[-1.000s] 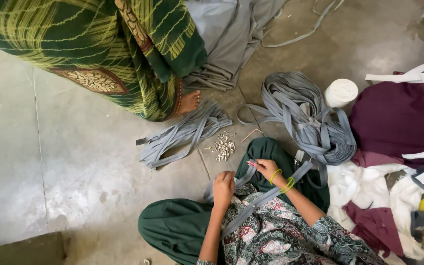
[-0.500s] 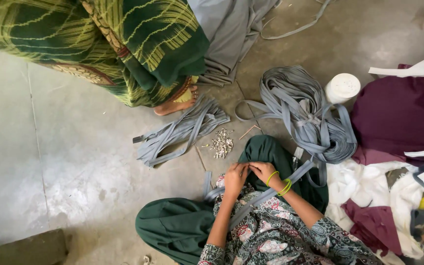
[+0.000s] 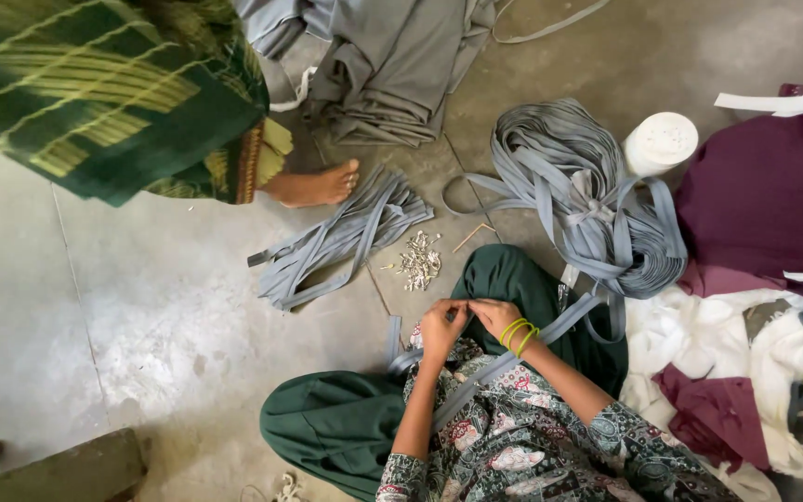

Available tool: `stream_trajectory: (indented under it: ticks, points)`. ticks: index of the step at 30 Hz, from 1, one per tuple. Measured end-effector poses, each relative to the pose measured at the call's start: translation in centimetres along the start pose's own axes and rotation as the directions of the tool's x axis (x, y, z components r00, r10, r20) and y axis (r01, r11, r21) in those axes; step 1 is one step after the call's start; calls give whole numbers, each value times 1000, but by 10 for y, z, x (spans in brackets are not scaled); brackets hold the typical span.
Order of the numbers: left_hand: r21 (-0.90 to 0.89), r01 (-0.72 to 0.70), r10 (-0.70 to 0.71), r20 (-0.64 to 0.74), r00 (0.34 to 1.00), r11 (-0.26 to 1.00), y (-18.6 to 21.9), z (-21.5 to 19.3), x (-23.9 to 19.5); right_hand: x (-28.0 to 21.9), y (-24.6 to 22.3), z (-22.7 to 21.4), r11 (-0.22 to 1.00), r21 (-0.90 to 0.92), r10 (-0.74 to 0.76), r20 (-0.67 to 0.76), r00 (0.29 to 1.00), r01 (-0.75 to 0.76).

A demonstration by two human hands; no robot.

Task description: The person assembles zipper sliders onto zipper tapes while sitting on the floor.

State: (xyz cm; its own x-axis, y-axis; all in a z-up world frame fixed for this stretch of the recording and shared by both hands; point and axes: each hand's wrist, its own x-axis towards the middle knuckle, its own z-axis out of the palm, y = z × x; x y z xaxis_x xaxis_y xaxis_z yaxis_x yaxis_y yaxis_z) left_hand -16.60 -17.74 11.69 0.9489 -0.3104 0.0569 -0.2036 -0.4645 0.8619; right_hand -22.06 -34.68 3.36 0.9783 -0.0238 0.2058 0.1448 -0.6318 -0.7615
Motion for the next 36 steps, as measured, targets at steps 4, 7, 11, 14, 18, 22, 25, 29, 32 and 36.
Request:
stream_trajectory:
  ticks: [4, 7, 11, 14, 18, 22, 25, 29, 32, 36]
  points:
    - [-137, 97, -96, 14, 995, 986, -33, 20, -1, -4, 11, 11, 999, -50, -5, -9, 1000, 5]
    - [-364, 230, -220, 70, 973, 903, -71, 42, -2, -6, 11, 12, 998, -55, 12, -21, 1000, -13]
    - [-541, 449, -405, 206, 891, 711, -87, 51, -4, -6, 2, 10, 997, -78, 6, -42, 999, -9]
    - [-568, 491, -412, 272, 870, 660, -84, 46, 1, 2, -10, 3, 998, -42, 40, -87, 995, -43]
    - [-580, 389, -292, 256, 921, 716, -124, 51, 29, 12, -23, -5, 968, 79, 245, -129, 961, -236]
    - [-158, 165, -173, -41, 984, 974, -90, 25, 93, 11, -8, 1, 872, 124, 480, -15, 877, -474]
    - [32, 183, -180, -70, 981, 983, -92, 24, 137, 8, 12, 9, 688, 588, 499, 42, 865, -426]
    - [375, 78, -47, -91, 995, 924, -109, 43, 171, 2, 40, 18, 546, 719, 487, 146, 861, -431]
    - [472, 42, -22, -48, 999, 881, -112, 52, 178, 4, 48, 20, 493, 745, 482, 197, 854, -450]
    - [361, -49, 73, -54, 996, 931, -103, 45, 167, 2, 59, 27, 423, 782, 457, 252, 853, -457]
